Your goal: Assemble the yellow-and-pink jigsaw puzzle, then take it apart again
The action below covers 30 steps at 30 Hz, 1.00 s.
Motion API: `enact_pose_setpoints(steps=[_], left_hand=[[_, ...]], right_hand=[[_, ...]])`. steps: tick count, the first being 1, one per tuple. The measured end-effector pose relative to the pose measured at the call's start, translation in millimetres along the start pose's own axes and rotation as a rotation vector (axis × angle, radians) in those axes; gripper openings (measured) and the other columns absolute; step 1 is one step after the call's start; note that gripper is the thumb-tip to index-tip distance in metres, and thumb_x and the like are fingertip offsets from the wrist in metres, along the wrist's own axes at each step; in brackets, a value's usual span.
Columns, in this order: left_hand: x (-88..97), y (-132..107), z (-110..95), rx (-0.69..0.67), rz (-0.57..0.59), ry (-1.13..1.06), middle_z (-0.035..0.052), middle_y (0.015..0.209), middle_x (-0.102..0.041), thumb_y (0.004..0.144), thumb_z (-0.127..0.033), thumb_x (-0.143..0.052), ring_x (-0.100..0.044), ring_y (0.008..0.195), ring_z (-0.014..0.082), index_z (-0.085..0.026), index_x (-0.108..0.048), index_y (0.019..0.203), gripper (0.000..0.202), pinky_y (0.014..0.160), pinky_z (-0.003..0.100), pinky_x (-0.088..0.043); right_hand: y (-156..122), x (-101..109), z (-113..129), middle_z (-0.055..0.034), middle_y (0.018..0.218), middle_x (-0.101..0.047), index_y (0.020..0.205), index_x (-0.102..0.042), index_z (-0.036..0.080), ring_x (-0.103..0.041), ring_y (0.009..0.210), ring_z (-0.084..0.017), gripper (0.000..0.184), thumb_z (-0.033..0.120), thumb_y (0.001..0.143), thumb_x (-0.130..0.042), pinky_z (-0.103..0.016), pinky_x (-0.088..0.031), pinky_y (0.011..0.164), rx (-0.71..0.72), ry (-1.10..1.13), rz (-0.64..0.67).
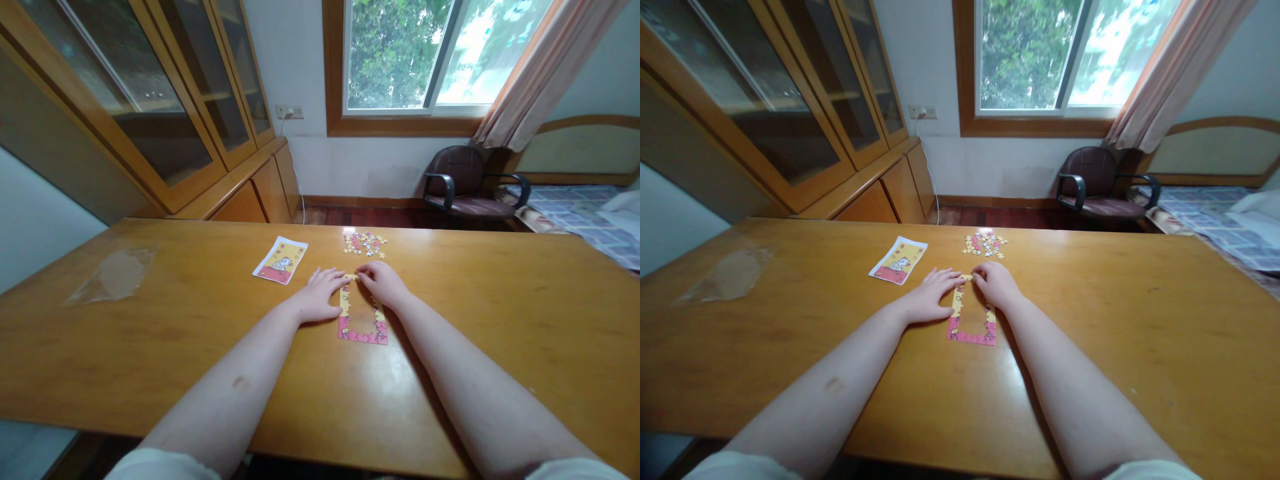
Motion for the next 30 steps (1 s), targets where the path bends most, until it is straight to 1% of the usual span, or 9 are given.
enact_pose_setpoints(steps=[4, 7, 10, 13, 15, 20, 24, 27, 30], left_hand=[[1.4, 1.4, 1.5, 0.02, -0.03, -0.042, 0.0086, 0.151, -0.037, 0.071, -0.031, -0.067, -0.026, 0.143, 0.0302, -0.028, -0.045, 0.14, 0.072, 0.119, 0.054, -0.01], [7.8, 5.9, 8.7, 0.036, -0.167, -0.136, 0.0107, 0.145, -0.045, 0.077, -0.034, -0.065, -0.036, 0.137, 0.0287, -0.023, -0.053, 0.132, 0.057, 0.117, 0.049, -0.022], [16.3, 8.9, 22.5, 0.118, -0.366, -0.268, 0.0101, 0.124, -0.061, 0.077, -0.025, -0.061, -0.053, 0.12, 0.0244, -0.018, -0.063, 0.113, 0.036, 0.108, 0.041, -0.039], [14.1, 11.7, 34.5, 0.229, -0.425, -0.385, 0.0064, 0.1, -0.067, 0.075, -0.023, -0.06, -0.063, 0.095, 0.0205, -0.018, -0.065, 0.098, 0.024, 0.091, 0.036, -0.05], [11.7, 15.1, 37.2, 0.267, -0.419, -0.396, 0.0056, 0.093, -0.068, 0.074, -0.025, -0.062, -0.063, 0.089, 0.0202, -0.017, -0.065, 0.093, 0.021, 0.086, 0.035, -0.051], [12.7, 32.3, 44.3, 0.336, -0.464, -0.558, 0.006, 0.095, -0.069, 0.073, -0.027, -0.065, -0.063, 0.092, 0.0198, -0.017, -0.066, 0.093, 0.022, 0.085, 0.033, -0.05], [17.7, 50.8, 56.1, 0.407, -0.595, -0.759, 0.0075, 0.105, -0.068, 0.081, -0.029, -0.056, -0.063, 0.095, 0.0189, -0.018, -0.064, 0.103, 0.026, 0.076, 0.029, -0.052], [20.8, 62.1, 57.6, 0.395, -0.624, -0.691, 0.0077, 0.104, -0.068, 0.082, -0.028, -0.056, -0.063, 0.097, 0.0194, -0.017, -0.064, 0.102, 0.025, 0.082, 0.032, -0.052], [25.2, 66.2, 51.5, 0.333, -0.623, -0.47, 0.0079, 0.11, -0.065, 0.077, -0.024, -0.06, -0.059, 0.106, 0.0219, -0.018, -0.067, 0.097, 0.022, 0.096, 0.037, -0.046]], right_hand=[[0.4, -1.2, -3.5, -0.0067, 0.093, -0.071, 0.095, -0.07, 0.02, -0.062, 0.088, -0.02, 0.018, 0.026, 0.086, -0.056, -0.032, -0.046, 0.082, -0.008, 0.033, -0.02], [2.3, 5.5, -16.8, -0.0068, 0.091, -0.07, 0.097, -0.069, 0.019, -0.061, 0.084, -0.02, 0.022, 0.03, 0.084, -0.055, -0.033, -0.047, 0.081, -0.041, 0.08, -0.128], [-0.7, 20.0, -46.0, -0.0059, 0.08, -0.068, 0.085, -0.067, 0.018, -0.06, 0.075, -0.02, 0.021, 0.032, 0.079, -0.052, -0.033, -0.048, 0.073, -0.244, 0.188, -0.326], [-7.0, 29.0, -65.5, -0.0051, 0.073, -0.066, 0.075, -0.062, 0.019, -0.059, 0.071, -0.021, 0.021, 0.035, 0.076, -0.049, -0.031, -0.046, 0.065, -0.391, 0.294, -0.469], [-6.0, 28.4, -69.1, -0.0044, 0.072, -0.066, 0.073, -0.06, 0.02, -0.058, 0.07, -0.021, 0.02, 0.035, 0.075, -0.048, -0.03, -0.044, 0.063, -0.421, 0.302, -0.455], [13.5, 20.7, -76.3, -0.0002, 0.06, -0.06, 0.065, -0.057, 0.021, -0.054, 0.06, -0.018, 0.013, 0.031, 0.07, -0.049, -0.029, -0.043, 0.059, -0.403, 0.344, -0.258], [29.1, 27.1, -87.0, 0.0016, 0.056, -0.056, 0.067, -0.056, 0.02, -0.053, 0.056, -0.016, 0.015, 0.033, 0.072, -0.05, -0.027, -0.044, 0.057, -0.315, 0.394, -0.222], [32.9, 33.2, -89.6, 0.0004, 0.062, -0.059, 0.076, -0.06, 0.019, -0.054, 0.062, -0.017, 0.019, 0.034, 0.076, -0.049, -0.029, -0.046, 0.062, -0.271, 0.382, -0.278], [35.9, 35.5, -78.0, -0.0032, 0.075, -0.064, 0.08, -0.067, 0.02, -0.058, 0.076, -0.02, 0.02, 0.03, 0.077, -0.05, -0.034, -0.047, 0.075, -0.162, 0.202, -0.295]])
Point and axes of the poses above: each hand's wrist, its own y-axis towards the middle knuckle, its own x-axis out of the back of the hand, z = x × y, the point moved 7 cm from there along y, towards the middle knuckle
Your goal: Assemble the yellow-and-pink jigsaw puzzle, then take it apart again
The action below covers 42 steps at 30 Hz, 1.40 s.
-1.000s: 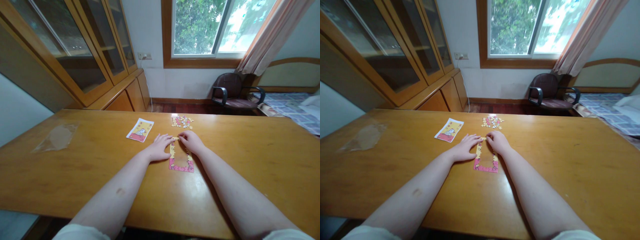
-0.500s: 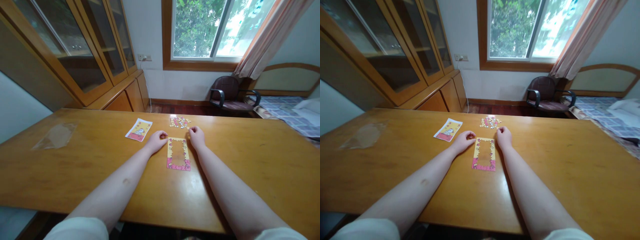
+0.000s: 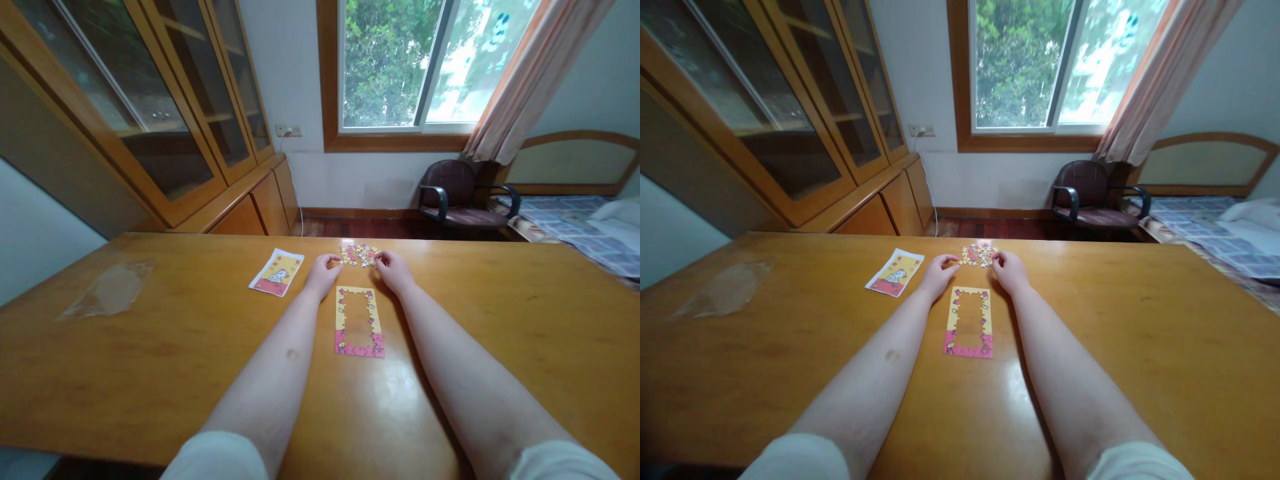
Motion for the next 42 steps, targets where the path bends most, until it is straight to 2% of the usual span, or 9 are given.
enact_pose_setpoints(steps=[3, 7, 15, 20, 24, 31, 35, 37, 42], left_hand=[[-2.4, -2.8, -6.1, -0.076, 0.019, 0.223, 0.0068, 0.111, -0.065, 0.076, -0.016, -0.056, -0.055, 0.112, 0.024, -0.021, -0.067, 0.098, 0.025, 0.105, 0.041, -0.04], [-9.8, -6.7, -8.9, -0.062, 0.073, 0.413, 0.0077, 0.119, -0.063, 0.079, -0.021, -0.053, -0.05, 0.118, 0.0291, -0.023, -0.067, 0.106, 0.03, 0.105, 0.047, -0.038], [-30.5, -11.5, -12.5, -0.057, 0.214, 0.552, 0.0117, 0.153, -0.033, 0.083, -0.037, -0.052, -0.022, 0.143, 0.0373, -0.025, -0.053, 0.132, 0.051, 0.114, 0.058, -0.015], [-29.7, -9.6, -7.4, -0.015, 0.203, 0.59, 0.0153, 0.156, -0.026, 0.085, -0.039, -0.049, -0.019, 0.144, 0.0369, -0.02, -0.044, 0.14, 0.058, 0.115, 0.057, -0.014], [-32.4, -12.1, -9.0, -0.029, 0.241, 0.645, 0.0102, 0.157, -0.026, 0.087, -0.037, -0.046, -0.019, 0.145, 0.034, -0.026, -0.042, 0.143, 0.057, 0.117, 0.055, -0.014], [-32.5, -14.0, -18.8, -0.101, 0.244, 0.679, 0.0035, 0.149, -0.043, 0.086, -0.026, -0.048, -0.027, 0.142, 0.0313, -0.029, -0.057, 0.13, 0.044, 0.116, 0.055, -0.017], [-26.2, -13.0, -32.0, -0.225, 0.14, 0.573, 0.0045, 0.136, -0.056, 0.088, -0.018, -0.044, -0.049, 0.125, 0.0229, -0.024, -0.059, 0.127, 0.042, 0.11, 0.041, -0.036], [-28.6, -15.1, -37.1, -0.304, 0.156, 0.537, 0.0039, 0.131, -0.061, 0.088, -0.015, -0.043, -0.054, 0.118, 0.0198, -0.022, -0.061, 0.126, 0.042, 0.106, 0.035, -0.04], [-37.4, -20.0, -39.1, -0.368, 0.26, 0.585, 0.0031, 0.117, -0.069, 0.09, -0.022, -0.046, -0.058, 0.111, 0.0203, -0.023, -0.07, 0.109, 0.031, 0.101, 0.034, -0.043]], right_hand=[[-0.5, -5.6, 14.8, -0.0068, 0.096, -0.067, 0.081, -0.074, 0.022, -0.057, 0.095, -0.024, 0.023, 0.025, 0.079, -0.051, -0.038, -0.043, 0.09, 0.15, -0.242, 0.025], [-1.7, -12.8, 21.8, -0.005, 0.11, -0.067, 0.081, -0.077, 0.025, -0.053, 0.103, -0.026, 0.024, 0.025, 0.081, -0.053, -0.044, -0.039, 0.096, 0.194, -0.383, 0.092], [-6.9, -20.5, 30.9, -0.0046, 0.131, -0.059, 0.097, -0.076, 0.029, -0.043, 0.124, -0.03, 0.024, 0.03, 0.085, -0.056, -0.052, -0.03, 0.105, 0.204, -0.436, 0.185], [-14.4, -31.4, 36.6, -0.0061, 0.153, -0.035, 0.127, -0.061, 0.036, -0.023, 0.14, -0.038, 0.043, 0.048, 0.086, -0.058, -0.064, -0.012, 0.11, 0.228, -0.45, 0.299], [-17.1, -36.2, 41.6, -0.0044, 0.152, -0.037, 0.12, -0.067, 0.037, -0.02, 0.142, -0.037, 0.036, 0.049, 0.087, -0.056, -0.066, -0.008, 0.11, 0.276, -0.42, 0.371], [-6.9, -21.3, 34.4, -0.0026, 0.13, -0.061, 0.091, -0.077, 0.028, -0.04, 0.129, -0.029, 0.025, 0.021, 0.082, -0.055, -0.056, -0.016, 0.113, 0.192, -0.419, 0.189], [-12.2, -30.7, 41.6, 0.0, 0.131, -0.061, 0.094, -0.076, 0.031, -0.041, 0.129, -0.027, 0.026, 0.021, 0.08, -0.056, -0.053, -0.018, 0.113, 0.296, -0.362, 0.294], [-10.2, -25.7, 42.5, -0.0022, 0.127, -0.063, 0.101, -0.074, 0.028, -0.045, 0.124, -0.026, 0.029, 0.021, 0.081, -0.054, -0.051, -0.017, 0.113, 0.295, -0.376, 0.227], [1.8, 1.0, 20.9, -0.0105, 0.115, -0.068, 0.114, -0.069, 0.017, -0.053, 0.107, -0.028, 0.037, 0.02, 0.083, -0.048, -0.042, -0.031, 0.1, 0.01, -0.512, -0.034]])
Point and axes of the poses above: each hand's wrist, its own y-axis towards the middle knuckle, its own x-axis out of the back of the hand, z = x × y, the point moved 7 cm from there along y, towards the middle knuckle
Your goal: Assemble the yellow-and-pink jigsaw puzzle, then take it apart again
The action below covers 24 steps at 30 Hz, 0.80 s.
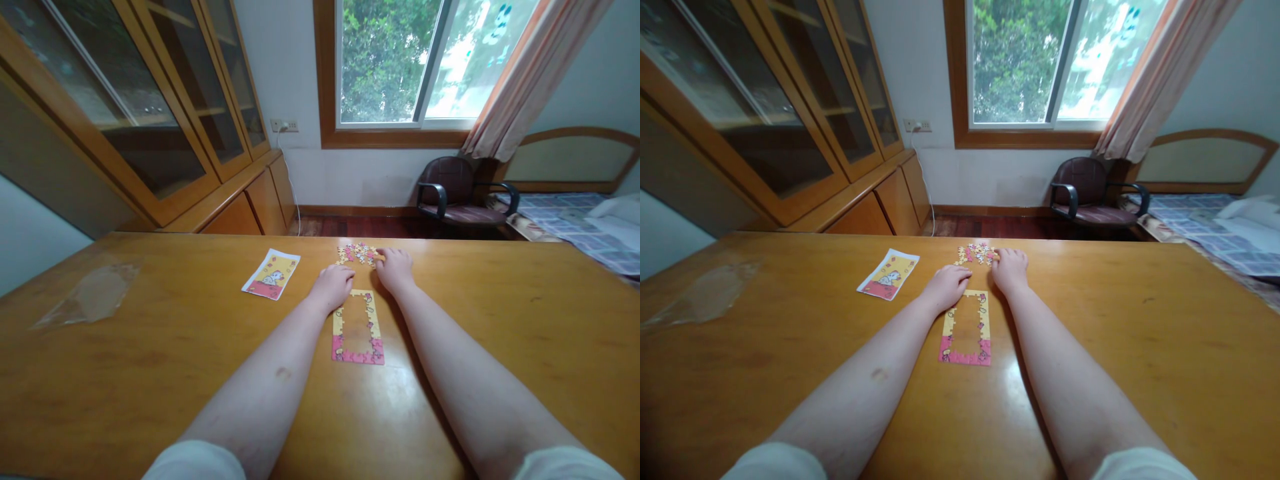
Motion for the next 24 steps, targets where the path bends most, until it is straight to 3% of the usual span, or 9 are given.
enact_pose_setpoints(steps=[3, 8, 13, 17, 21, 24], left_hand=[[2.9, -0.4, 3.3, 0.068, 0.018, 0.046, 0.0047, 0.102, -0.072, 0.092, -0.026, -0.043, -0.062, 0.101, 0.0208, -0.023, -0.073, 0.096, 0.03, 0.092, 0.032, -0.047], [10.4, -1.6, 13.1, 0.227, 0.017, 0.113, 0.0104, 0.089, -0.071, 0.092, -0.029, -0.039, -0.063, 0.089, 0.023, -0.019, -0.073, 0.081, 0.037, 0.079, 0.032, -0.048], [13.3, -1.8, 16.2, 0.266, -0.027, 0.107, 0.0093, 0.097, -0.071, 0.09, -0.025, -0.043, -0.062, 0.094, 0.024, -0.02, -0.073, 0.093, 0.03, 0.084, 0.035, -0.048], [10.4, -1.0, 7.0, 0.126, -0.067, 0.035, 0.0046, 0.112, -0.069, 0.088, -0.024, -0.048, -0.059, 0.105, 0.0223, -0.024, -0.068, 0.112, 0.031, 0.095, 0.036, -0.045], [5.1, -1.6, 4.2, 0.071, -0.048, 0.03, 0.0026, 0.119, -0.066, 0.087, -0.027, -0.052, -0.055, 0.112, 0.0234, -0.028, -0.072, 0.105, 0.027, 0.099, 0.04, -0.042], [6.2, -1.5, 10.4, 0.152, -0.056, 0.05, 0.0027, 0.116, -0.067, 0.086, -0.023, -0.051, -0.055, 0.111, 0.0232, -0.027, -0.074, 0.097, 0.026, 0.1, 0.04, -0.041]], right_hand=[[1.9, -3.6, -8.8, -0.0083, 0.115, -0.068, 0.108, -0.072, 0.02, -0.053, 0.106, -0.029, 0.035, 0.02, 0.084, -0.046, -0.042, -0.033, 0.095, -0.065, -0.012, 0.053], [1.0, -8.5, -7.8, -0.0032, 0.116, -0.068, 0.087, -0.078, 0.027, -0.05, 0.107, -0.028, 0.03, 0.022, 0.084, -0.049, -0.045, -0.03, 0.098, -0.011, 0.006, 0.094], [-1.1, -14.6, 5.5, -0.0021, 0.112, -0.069, 0.08, -0.078, 0.028, -0.05, 0.11, -0.026, 0.027, 0.021, 0.082, -0.052, -0.044, -0.03, 0.102, 0.143, 0.052, 0.127], [-9.3, -20.6, 27.2, -0.0007, 0.121, -0.065, 0.09, -0.077, 0.03, -0.049, 0.117, -0.023, 0.028, 0.021, 0.083, -0.052, -0.043, -0.03, 0.106, 0.349, 0.129, 0.228], [-8.3, -15.4, 21.3, -0.0049, 0.143, -0.049, 0.119, -0.067, 0.029, -0.035, 0.133, -0.031, 0.036, 0.029, 0.088, -0.049, -0.057, -0.016, 0.112, 0.212, 0.034, 0.179], [-9.7, -16.5, 19.2, -0.0057, 0.149, -0.042, 0.12, -0.067, 0.03, -0.026, 0.139, -0.036, 0.036, 0.035, 0.089, -0.05, -0.065, -0.008, 0.111, 0.159, -0.028, 0.246]])
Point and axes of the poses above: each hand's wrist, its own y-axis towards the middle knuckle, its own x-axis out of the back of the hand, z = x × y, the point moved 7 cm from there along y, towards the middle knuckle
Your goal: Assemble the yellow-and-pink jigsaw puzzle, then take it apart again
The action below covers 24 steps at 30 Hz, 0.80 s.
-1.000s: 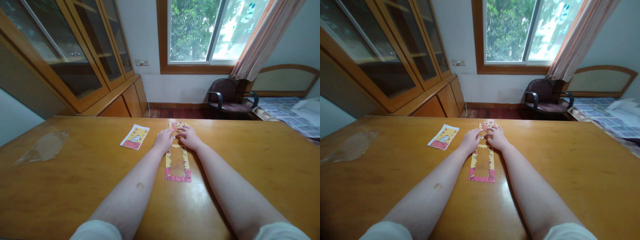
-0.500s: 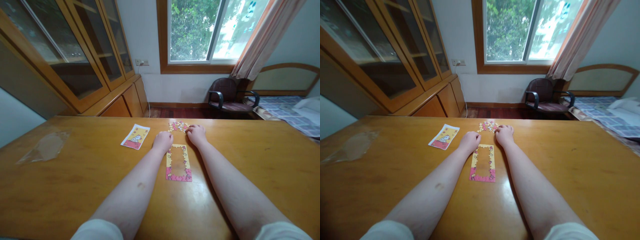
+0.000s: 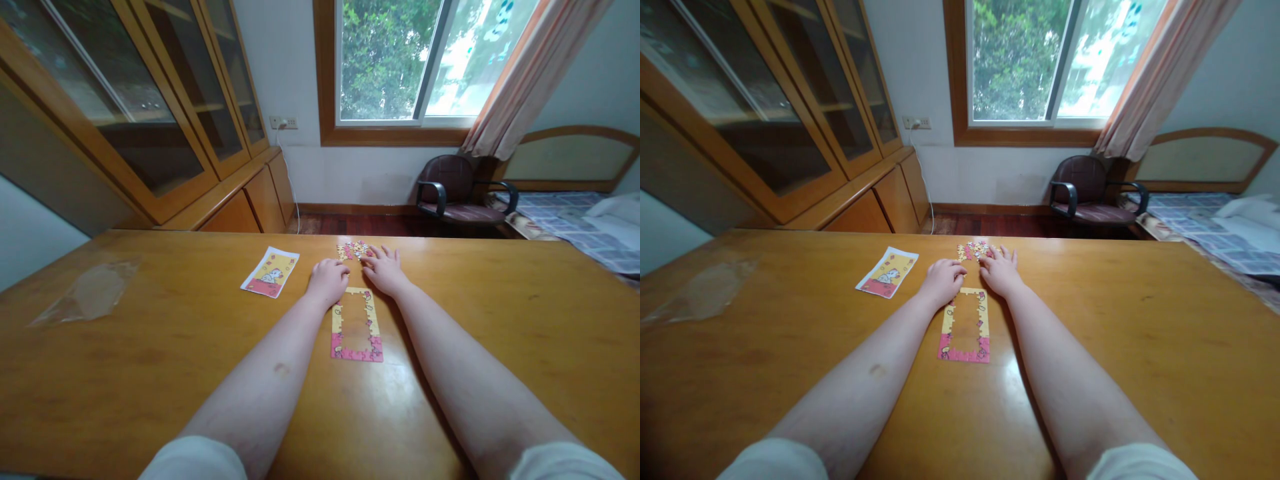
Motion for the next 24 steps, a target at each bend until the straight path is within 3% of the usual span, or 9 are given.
enact_pose_setpoints(steps=[3, 5, 9, 12, 15, 19, 24], left_hand=[[2.4, 0.5, 3.5, 0.053, -0.018, 0.014, 0.0043, 0.116, -0.067, 0.086, -0.022, -0.05, -0.055, 0.111, 0.0232, -0.026, -0.071, 0.105, 0.028, 0.1, 0.039, -0.042], [1.6, 0.0, 1.7, 0.035, -0.013, 0.025, 0.0062, 0.124, -0.062, 0.087, -0.025, -0.05, -0.052, 0.117, 0.0244, -0.026, -0.066, 0.116, 0.033, 0.103, 0.041, -0.04], [-9.0, -2.3, -3.0, -0.024, 0.084, 0.038, 0.0068, 0.143, -0.048, 0.088, -0.036, -0.051, -0.037, 0.134, 0.03, -0.031, -0.059, 0.128, 0.041, 0.113, 0.052, -0.026], [-12.2, -2.5, -1.8, -0.012, 0.099, 0.03, 0.0054, 0.145, -0.047, 0.09, -0.038, -0.049, -0.033, 0.137, 0.0305, -0.031, -0.063, 0.122, 0.036, 0.114, 0.055, -0.02], [-8.0, -0.8, 1.6, 0.024, 0.043, 0.014, 0.0053, 0.137, -0.055, 0.09, -0.034, -0.049, -0.037, 0.135, 0.0281, -0.027, -0.068, 0.109, 0.028, 0.114, 0.052, -0.023], [-1.5, 1.1, 6.2, 0.063, -0.009, 0.0, 0.0049, 0.124, -0.063, 0.087, -0.025, -0.051, -0.045, 0.127, 0.0251, -0.023, -0.069, 0.097, 0.021, 0.113, 0.046, -0.028], [1.0, 1.6, 9.7, 0.082, -0.028, -0.006, 0.0064, 0.117, -0.065, 0.085, -0.022, -0.052, -0.051, 0.116, 0.0232, -0.022, -0.066, 0.108, 0.027, 0.108, 0.041, -0.034]], right_hand=[[-2.4, -3.5, 11.7, -0.0016, 0.147, -0.044, 0.115, -0.069, 0.034, -0.025, 0.14, -0.033, 0.031, 0.035, 0.09, -0.049, -0.063, -0.007, 0.112, 0.103, 0.015, 0.08], [-3.5, -4.7, 16.5, -0.0022, 0.151, -0.04, 0.124, -0.063, 0.034, -0.022, 0.142, -0.033, 0.036, 0.039, 0.092, -0.047, -0.063, -0.007, 0.112, 0.135, 0.005, 0.079], [-1.3, -8.0, 7.3, -0.0095, 0.157, -0.026, 0.145, -0.04, 0.03, -0.013, 0.144, -0.038, 0.056, 0.053, 0.094, -0.039, -0.066, -0.002, 0.111, 0.016, -0.071, 0.011], [1.4, -12.5, 0.4, -0.0088, 0.158, -0.025, 0.147, -0.037, 0.033, -0.01, 0.145, -0.038, 0.057, 0.056, 0.095, -0.035, -0.067, -0.001, 0.11, -0.035, -0.083, 0.008], [2.5, -12.4, -0.6, -0.0065, 0.158, -0.026, 0.143, -0.042, 0.037, -0.011, 0.145, -0.038, 0.052, 0.055, 0.095, -0.035, -0.067, 0.0, 0.11, -0.044, -0.069, 0.014], [0.8, -4.9, 6.4, -0.0043, 0.154, -0.034, 0.127, -0.06, 0.037, -0.015, 0.144, -0.037, 0.041, 0.052, 0.094, -0.041, -0.069, 0.0, 0.109, 0.013, -0.029, -0.003], [-1.7, 8.7, 13.1, -0.0028, 0.134, -0.058, 0.09, -0.076, 0.027, -0.031, 0.137, -0.032, 0.032, 0.044, 0.092, -0.049, -0.062, -0.001, 0.113, 0.103, 0.011, -0.096]])
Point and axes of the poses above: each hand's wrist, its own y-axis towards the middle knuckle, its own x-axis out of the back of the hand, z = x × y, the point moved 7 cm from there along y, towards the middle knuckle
